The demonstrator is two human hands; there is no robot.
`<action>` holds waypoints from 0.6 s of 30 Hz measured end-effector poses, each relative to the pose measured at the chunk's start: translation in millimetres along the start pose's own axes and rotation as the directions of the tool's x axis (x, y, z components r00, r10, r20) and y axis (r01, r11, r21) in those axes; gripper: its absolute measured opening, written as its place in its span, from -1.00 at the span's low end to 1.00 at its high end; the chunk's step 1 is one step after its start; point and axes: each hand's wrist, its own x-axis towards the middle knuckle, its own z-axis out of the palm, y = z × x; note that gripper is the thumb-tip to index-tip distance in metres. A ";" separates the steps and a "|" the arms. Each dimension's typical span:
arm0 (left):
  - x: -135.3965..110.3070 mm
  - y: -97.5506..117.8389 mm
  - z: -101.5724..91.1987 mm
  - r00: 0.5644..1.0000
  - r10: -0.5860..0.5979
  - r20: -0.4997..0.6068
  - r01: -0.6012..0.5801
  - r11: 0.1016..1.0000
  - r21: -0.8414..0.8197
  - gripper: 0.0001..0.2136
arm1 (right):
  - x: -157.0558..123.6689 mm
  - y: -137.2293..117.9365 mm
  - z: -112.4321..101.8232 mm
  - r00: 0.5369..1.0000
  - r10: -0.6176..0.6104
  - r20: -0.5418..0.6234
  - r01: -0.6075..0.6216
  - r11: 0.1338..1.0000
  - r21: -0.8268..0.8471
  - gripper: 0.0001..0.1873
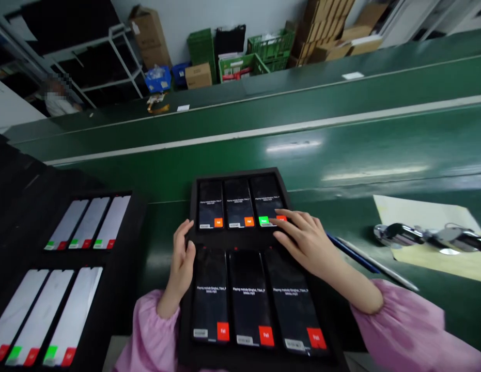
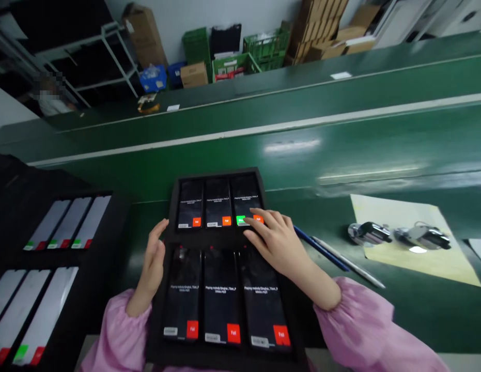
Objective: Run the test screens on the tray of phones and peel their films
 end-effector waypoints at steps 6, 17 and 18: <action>-0.2 2.6 3.5 1.000 0.005 -0.015 -0.005 1.000 -0.007 -0.57 | 11.4 0.7 9.4 0.999 -0.014 -0.037 0.012 0.999 -0.048 -0.64; 2.7 4.8 9.8 0.997 0.003 0.081 -0.007 0.999 0.047 -0.60 | 44.1 -14.4 18.7 0.991 -0.131 -0.034 0.133 0.990 0.055 -0.71; 0.6 4.1 10.3 0.996 0.009 0.086 -0.013 0.998 0.054 -0.60 | 45.8 -16.4 20.2 0.989 -0.148 -0.022 0.149 0.987 0.063 -0.71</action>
